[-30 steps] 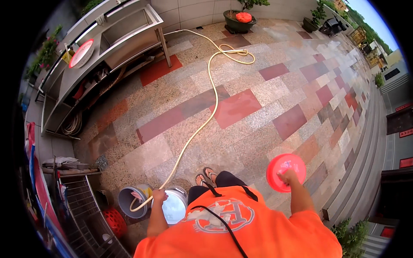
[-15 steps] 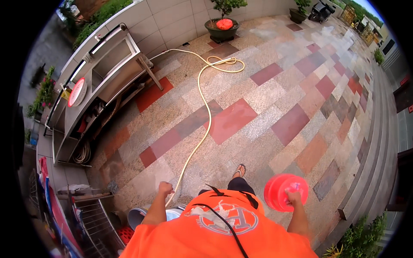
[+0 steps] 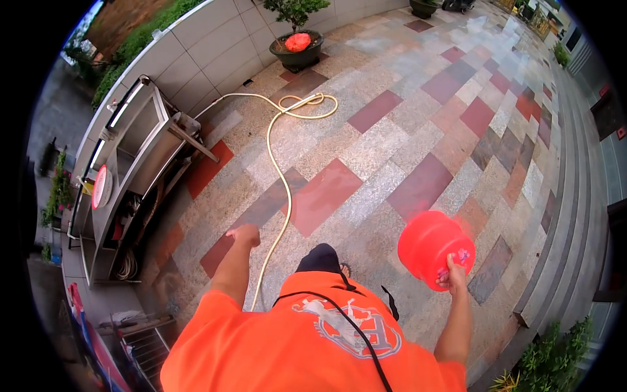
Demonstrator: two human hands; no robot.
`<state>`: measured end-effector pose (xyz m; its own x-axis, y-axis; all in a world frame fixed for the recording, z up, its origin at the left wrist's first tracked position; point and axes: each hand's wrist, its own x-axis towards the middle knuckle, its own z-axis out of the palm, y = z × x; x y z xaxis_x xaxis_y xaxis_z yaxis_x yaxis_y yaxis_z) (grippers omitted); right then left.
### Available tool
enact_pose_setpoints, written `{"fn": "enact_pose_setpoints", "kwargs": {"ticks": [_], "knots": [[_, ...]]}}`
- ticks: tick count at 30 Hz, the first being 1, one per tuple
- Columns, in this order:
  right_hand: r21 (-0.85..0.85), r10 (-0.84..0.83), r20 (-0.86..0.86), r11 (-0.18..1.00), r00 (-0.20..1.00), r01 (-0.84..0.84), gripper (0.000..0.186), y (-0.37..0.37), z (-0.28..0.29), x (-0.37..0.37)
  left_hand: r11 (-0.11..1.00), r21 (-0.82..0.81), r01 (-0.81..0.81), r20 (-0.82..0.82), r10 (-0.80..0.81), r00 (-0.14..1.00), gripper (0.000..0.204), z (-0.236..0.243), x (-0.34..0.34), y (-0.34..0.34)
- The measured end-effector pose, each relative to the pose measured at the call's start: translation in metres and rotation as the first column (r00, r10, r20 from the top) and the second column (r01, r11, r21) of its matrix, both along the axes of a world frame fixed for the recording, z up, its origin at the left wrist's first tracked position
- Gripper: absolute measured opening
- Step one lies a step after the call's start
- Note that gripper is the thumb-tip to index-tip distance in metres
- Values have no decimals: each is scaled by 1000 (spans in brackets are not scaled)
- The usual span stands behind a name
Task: The person picks up dry leaves from a tiled outdoor patio by hand and puts them in a white bucket, then uses a broom to sweep water and debris across the floor.
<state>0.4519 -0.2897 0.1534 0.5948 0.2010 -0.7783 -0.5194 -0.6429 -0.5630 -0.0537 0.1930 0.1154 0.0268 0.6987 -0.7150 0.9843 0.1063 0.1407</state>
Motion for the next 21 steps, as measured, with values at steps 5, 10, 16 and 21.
{"fn": "enact_pose_setpoints", "kwargs": {"ticks": [5, 10, 16, 21], "knots": [[-462, 135, 117, 884, 984, -66, 48, -73, -81, -15, 812, -249, -528, 270, 581, 767, 16, -97, 18, -42], [-665, 229, -230, 673, 946, -325, 57, -134, -67, -6, 796, -536, 283, -17, -346, 938, 31, -146, 97, -46], [-576, -104, -532, 772, 841, -269, 69, -171, -39, 52, 668, -293, 684, 93, -692, 716, 22, -158, 337, 61], [-534, -293, -333, 842, 896, 77, 61, -163, -29, 73, 674, 195, 712, 118, -737, 665, 25, -106, 637, 140]]}}
